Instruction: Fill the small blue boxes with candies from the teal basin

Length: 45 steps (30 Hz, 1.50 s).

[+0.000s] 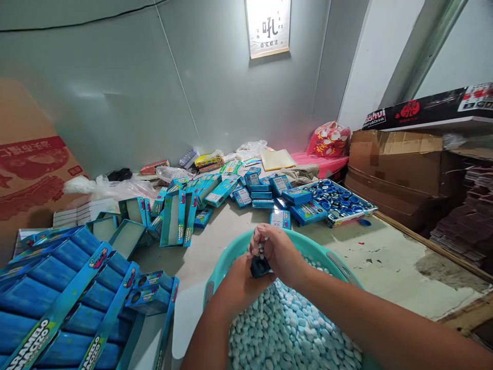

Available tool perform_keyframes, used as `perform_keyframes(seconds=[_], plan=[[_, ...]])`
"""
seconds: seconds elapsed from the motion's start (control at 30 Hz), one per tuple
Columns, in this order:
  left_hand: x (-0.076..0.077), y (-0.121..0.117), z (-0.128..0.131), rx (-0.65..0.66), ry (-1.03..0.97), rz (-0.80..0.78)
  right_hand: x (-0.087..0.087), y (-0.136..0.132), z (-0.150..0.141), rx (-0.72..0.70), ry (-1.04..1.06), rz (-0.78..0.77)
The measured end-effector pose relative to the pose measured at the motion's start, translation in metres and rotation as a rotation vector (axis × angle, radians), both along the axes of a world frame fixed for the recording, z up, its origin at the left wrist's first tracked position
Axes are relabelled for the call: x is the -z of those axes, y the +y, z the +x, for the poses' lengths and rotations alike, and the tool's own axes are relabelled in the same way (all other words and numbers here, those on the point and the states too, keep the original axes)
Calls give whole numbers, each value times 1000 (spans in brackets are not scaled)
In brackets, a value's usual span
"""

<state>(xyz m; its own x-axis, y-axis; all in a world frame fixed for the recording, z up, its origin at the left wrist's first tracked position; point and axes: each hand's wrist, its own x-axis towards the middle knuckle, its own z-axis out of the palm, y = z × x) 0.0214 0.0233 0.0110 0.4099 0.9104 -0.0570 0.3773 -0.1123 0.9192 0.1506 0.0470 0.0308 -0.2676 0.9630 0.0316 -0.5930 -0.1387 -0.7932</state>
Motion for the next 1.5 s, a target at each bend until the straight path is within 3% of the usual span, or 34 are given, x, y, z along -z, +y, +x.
perform_keyframes(seconds=[0.47, 0.73, 0.9, 1.03, 1.17, 1.27, 1.37, 1.5], plan=[[2, 1, -1, -27, 37, -33, 1, -4, 3, -18, -122, 26], [3, 4, 0, -62, 59, -20, 0, -5, 2, -69, -47, 32], [5, 3, -1, -93, 50, 1, 0, -6, 3, -132, -85, 118], [4, 2, -2, -135, 17, 36, 4, -3, 10, -16, -213, 248], [4, 3, -3, -287, -69, 151, 9, 4, 20, 293, -328, 305], [2, -2, -12, -466, -102, 249, 10, 11, 25, 376, -403, 289], [-6, -17, -34, -745, -87, 358, 11, 15, 25, 273, -532, 248], [-19, -45, -78, -1050, 22, 461, 13, 9, 22, -12, -892, 322]])
